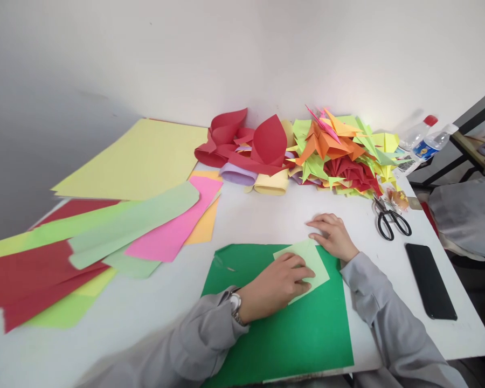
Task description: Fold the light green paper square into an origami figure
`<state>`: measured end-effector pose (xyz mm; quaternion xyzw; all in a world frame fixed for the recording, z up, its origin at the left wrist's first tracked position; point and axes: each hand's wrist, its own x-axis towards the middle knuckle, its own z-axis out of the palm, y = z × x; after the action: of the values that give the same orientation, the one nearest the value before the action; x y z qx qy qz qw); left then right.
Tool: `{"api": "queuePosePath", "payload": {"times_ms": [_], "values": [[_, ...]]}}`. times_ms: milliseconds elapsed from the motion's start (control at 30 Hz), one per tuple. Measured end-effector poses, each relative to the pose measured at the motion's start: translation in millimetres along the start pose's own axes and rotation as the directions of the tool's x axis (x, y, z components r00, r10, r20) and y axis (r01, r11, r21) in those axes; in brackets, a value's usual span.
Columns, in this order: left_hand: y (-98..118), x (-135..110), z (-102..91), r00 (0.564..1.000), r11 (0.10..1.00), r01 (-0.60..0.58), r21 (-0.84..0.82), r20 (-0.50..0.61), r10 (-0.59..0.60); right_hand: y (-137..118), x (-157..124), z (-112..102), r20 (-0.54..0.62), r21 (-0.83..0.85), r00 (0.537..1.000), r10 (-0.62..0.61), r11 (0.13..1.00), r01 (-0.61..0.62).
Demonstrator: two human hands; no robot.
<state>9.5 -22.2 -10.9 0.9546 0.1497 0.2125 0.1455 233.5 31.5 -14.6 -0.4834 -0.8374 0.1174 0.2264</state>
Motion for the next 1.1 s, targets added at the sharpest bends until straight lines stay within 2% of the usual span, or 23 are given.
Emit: {"api": "queuePosePath", "payload": {"times_ms": [233,367,533,867,967,1100], "values": [[0.4,0.3,-1.5,1.0,1.0,-0.018,0.018,-0.025,0.019,0.7,-0.1,-1.1,-0.006,0.047,1.0,0.017,0.999,-0.017],[2.5,0.9,-2.5,0.998,0.999,-0.021,0.036,-0.061,0.023,1.6,-7.2,-10.3,0.094,0.114,0.995,-0.021,0.993,0.01],[4.0,2.0,-4.0,0.994,0.993,-0.051,0.11,-0.091,0.061,-2.3,-18.6,-17.8,0.2,0.101,0.977,-0.069,0.994,0.049],[-8.9,-4.8,-4.9,0.993,0.988,-0.084,0.127,-0.068,0.093,-12.4,-20.8,-15.0,0.2,0.004,0.977,-0.078,0.997,0.079],[-10.2,-5.2,-7.4,0.994,0.985,-0.064,0.158,-0.081,0.078,-15.9,-21.8,-13.7,0.197,-0.02,0.977,-0.076,0.996,0.082],[-6.9,-4.0,-9.9,0.999,0.981,-0.021,0.191,-0.045,0.03,-20.0,-21.8,-12.5,0.191,-0.042,0.98,-0.054,0.997,0.063]]}}
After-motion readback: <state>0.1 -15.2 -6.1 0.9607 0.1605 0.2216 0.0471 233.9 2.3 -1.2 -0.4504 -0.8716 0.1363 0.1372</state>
